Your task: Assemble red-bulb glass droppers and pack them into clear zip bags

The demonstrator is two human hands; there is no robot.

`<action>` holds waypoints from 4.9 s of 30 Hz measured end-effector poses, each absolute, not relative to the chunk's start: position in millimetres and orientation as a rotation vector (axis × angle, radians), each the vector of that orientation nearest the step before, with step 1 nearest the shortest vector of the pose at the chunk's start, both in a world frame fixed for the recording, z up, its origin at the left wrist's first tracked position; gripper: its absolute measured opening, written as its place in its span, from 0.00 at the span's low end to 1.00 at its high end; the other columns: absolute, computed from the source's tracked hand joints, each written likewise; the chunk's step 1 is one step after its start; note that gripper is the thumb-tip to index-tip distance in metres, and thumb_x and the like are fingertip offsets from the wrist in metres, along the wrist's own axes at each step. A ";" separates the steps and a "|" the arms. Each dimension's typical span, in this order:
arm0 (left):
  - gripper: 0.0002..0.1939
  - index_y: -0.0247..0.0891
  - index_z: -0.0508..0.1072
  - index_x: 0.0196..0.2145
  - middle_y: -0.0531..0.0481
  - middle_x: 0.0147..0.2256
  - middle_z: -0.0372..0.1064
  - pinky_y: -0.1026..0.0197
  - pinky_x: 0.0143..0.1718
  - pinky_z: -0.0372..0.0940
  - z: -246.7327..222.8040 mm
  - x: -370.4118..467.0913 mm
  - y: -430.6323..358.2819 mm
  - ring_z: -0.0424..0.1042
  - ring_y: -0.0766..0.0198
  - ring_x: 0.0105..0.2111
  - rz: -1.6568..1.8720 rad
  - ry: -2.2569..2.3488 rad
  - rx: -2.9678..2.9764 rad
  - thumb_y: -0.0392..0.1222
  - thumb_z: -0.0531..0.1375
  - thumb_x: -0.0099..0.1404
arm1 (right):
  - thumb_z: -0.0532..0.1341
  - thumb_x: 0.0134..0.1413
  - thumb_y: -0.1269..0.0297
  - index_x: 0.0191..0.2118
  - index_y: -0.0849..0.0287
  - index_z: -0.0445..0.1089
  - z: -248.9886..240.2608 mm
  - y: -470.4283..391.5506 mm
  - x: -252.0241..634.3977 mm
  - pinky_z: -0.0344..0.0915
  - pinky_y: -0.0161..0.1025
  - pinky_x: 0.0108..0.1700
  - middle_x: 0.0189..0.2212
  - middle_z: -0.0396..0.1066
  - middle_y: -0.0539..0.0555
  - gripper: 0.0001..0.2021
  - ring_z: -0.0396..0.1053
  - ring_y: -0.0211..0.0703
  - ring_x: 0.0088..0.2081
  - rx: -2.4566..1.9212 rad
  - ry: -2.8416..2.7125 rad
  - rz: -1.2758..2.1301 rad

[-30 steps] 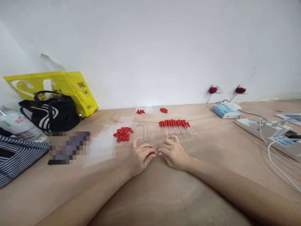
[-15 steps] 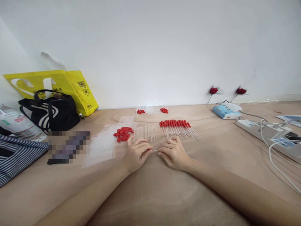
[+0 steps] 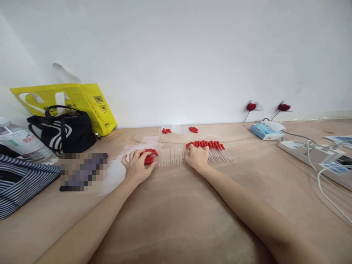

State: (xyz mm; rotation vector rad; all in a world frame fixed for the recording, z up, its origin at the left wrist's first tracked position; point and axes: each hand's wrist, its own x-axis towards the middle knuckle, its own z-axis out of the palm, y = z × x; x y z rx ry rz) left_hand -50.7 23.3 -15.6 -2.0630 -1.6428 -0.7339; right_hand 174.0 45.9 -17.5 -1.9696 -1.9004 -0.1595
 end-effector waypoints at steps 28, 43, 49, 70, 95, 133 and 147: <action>0.05 0.41 0.70 0.26 0.49 0.37 0.69 0.49 0.49 0.49 -8.6 -9.8 -14.4 0.63 0.57 0.44 -0.921 -1.238 -2.473 0.41 0.56 0.55 | 0.50 0.51 0.69 0.31 0.64 0.70 -9.4 65.6 151.2 0.45 0.47 0.42 0.28 0.71 0.62 0.12 0.68 0.47 0.32 -2.108 -2.003 -0.019; 0.12 0.41 0.72 0.39 0.47 0.41 0.68 0.49 0.45 0.55 -21.1 4.1 -17.5 0.64 0.56 0.43 -0.790 -1.206 -2.740 0.44 0.55 0.58 | 0.54 0.53 0.66 0.30 0.60 0.65 -11.4 -17.2 242.2 0.49 0.38 0.36 0.30 0.70 0.55 0.05 0.65 0.43 0.35 -1.554 -2.501 -0.049; 0.09 0.44 0.74 0.32 0.49 0.38 0.69 0.51 0.44 0.57 -26.7 10.6 -14.4 0.64 0.58 0.41 -0.826 -1.193 -2.715 0.42 0.54 0.60 | 0.57 0.51 0.63 0.30 0.59 0.63 -12.4 -26.4 253.0 0.52 0.36 0.36 0.29 0.67 0.52 0.05 0.63 0.40 0.34 -1.360 -2.439 0.105; 0.09 0.39 0.67 0.37 0.50 0.35 0.72 0.45 0.55 0.44 -23.1 18.0 -20.0 0.67 0.60 0.45 -0.877 -1.119 -2.766 0.38 0.48 0.64 | 0.50 0.55 0.66 0.29 0.58 0.61 -30.4 -34.9 227.4 0.41 0.45 0.47 0.28 0.69 0.50 0.06 0.62 0.39 0.33 -1.330 -2.158 0.041; 0.07 0.40 0.69 0.30 0.56 0.27 0.72 0.48 0.54 0.37 -21.3 21.6 -28.8 0.70 0.66 0.33 -1.053 -1.064 -2.784 0.37 0.51 0.63 | 0.52 0.52 0.70 0.30 0.58 0.67 -32.9 -37.4 223.2 0.42 0.43 0.42 0.22 0.67 0.48 0.07 0.55 0.37 0.30 -0.898 -2.241 -0.197; 0.19 0.38 0.62 0.47 0.42 0.45 0.66 0.44 0.50 0.43 -15.6 -5.7 -6.4 0.60 0.52 0.48 -0.807 -1.473 -2.354 0.47 0.53 0.59 | 0.52 0.53 0.64 0.32 0.57 0.70 -20.0 -7.7 215.0 0.42 0.40 0.36 0.26 0.70 0.52 0.10 0.60 0.41 0.34 -1.475 -2.074 -0.057; 0.08 0.40 0.69 0.29 0.43 0.41 0.64 0.38 0.48 0.43 -17.1 -45.5 19.2 0.59 0.49 0.45 -0.601 -1.611 -1.985 0.46 0.55 0.55 | 0.49 0.52 0.65 0.35 0.61 0.65 -15.8 45.8 173.4 0.42 0.45 0.41 0.30 0.71 0.58 0.10 0.66 0.47 0.37 -2.000 -1.912 -0.068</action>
